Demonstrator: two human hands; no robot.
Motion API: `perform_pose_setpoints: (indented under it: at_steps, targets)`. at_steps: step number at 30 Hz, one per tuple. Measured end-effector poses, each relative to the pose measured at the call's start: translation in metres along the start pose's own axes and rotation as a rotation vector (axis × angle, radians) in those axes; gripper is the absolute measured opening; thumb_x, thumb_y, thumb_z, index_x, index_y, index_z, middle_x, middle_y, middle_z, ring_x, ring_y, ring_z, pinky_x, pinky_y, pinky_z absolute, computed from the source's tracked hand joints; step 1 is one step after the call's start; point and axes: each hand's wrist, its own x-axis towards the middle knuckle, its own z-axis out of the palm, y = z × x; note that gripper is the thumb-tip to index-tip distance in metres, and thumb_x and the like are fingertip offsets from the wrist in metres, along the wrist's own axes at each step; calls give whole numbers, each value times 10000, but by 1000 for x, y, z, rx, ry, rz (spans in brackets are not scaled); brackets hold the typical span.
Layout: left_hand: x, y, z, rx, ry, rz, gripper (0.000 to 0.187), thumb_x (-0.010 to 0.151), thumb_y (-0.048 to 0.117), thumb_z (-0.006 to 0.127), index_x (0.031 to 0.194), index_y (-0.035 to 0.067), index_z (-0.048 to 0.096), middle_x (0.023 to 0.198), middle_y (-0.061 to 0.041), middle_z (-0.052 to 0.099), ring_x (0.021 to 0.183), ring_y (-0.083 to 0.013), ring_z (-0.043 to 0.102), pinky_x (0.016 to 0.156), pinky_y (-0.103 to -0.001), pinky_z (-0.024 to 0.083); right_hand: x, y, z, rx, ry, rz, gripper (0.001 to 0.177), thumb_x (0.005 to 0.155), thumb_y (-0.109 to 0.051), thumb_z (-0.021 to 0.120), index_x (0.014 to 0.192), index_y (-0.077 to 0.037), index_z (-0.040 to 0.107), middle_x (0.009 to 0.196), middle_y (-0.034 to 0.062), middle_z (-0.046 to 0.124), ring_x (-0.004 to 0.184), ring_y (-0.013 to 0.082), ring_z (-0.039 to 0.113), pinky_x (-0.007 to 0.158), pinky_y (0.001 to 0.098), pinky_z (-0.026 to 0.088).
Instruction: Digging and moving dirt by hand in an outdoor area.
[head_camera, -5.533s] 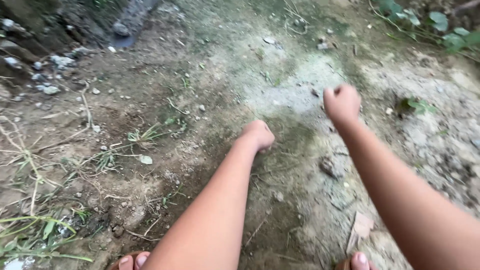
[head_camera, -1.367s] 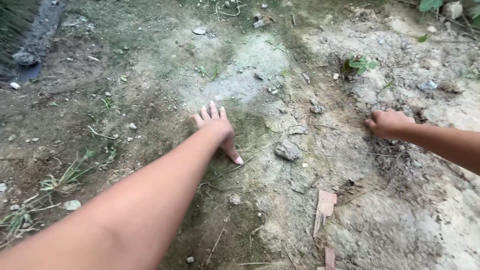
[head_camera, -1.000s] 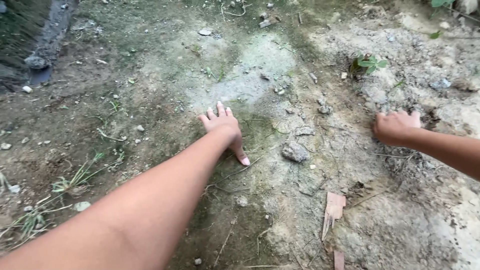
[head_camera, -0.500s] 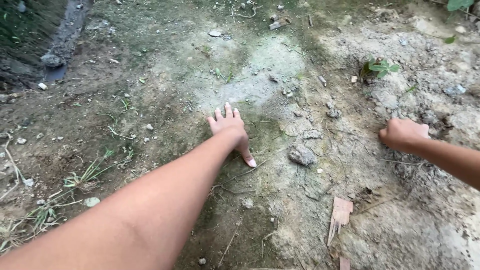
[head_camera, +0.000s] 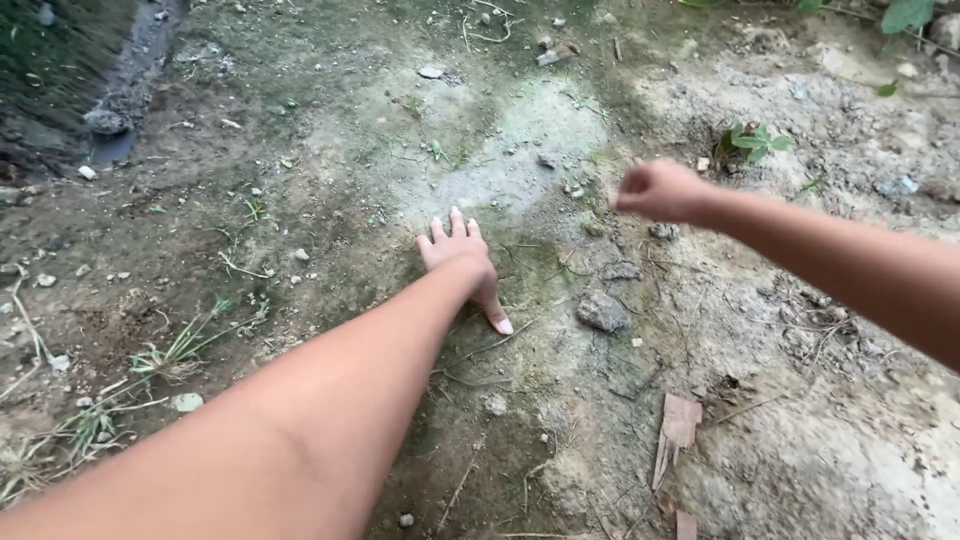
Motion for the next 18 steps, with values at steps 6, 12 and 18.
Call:
perform_pose_setpoints:
  at_steps: [6, 12, 18]
  targets:
    - [6, 1, 3, -32, 8, -1, 1775, 313, 700, 983, 1650, 103, -21, 1725, -171, -76, 1579, -427, -17, 1235, -595, 139, 6, 68, 28, -537, -31, 167, 489, 1051, -438, 529, 1027, -2, 749, 1075, 143, 783, 971, 223, 729, 1028, 494, 375]
    - [6, 5, 0, -18, 5, -15, 1782, 296, 713, 974, 1654, 100, -4, 1729, -176, -78, 1579, -438, 4, 1209, -592, 196, -36, 56, 32, -552, -77, 388, 630, 1091, -585, 345, 1213, -22, 599, 1038, 226, 744, 945, 311, 759, 823, 441, 634]
    - [6, 4, -1, -15, -6, -25, 1785, 304, 697, 986, 1653, 103, -21, 1728, -176, -91, 1577, -440, 8, 1215, -591, 179, -12, 97, 49, -680, 1, 195, 516, 1059, -476, 358, 1182, -61, 639, 1094, 161, 742, 1040, 327, 720, 923, 496, 574]
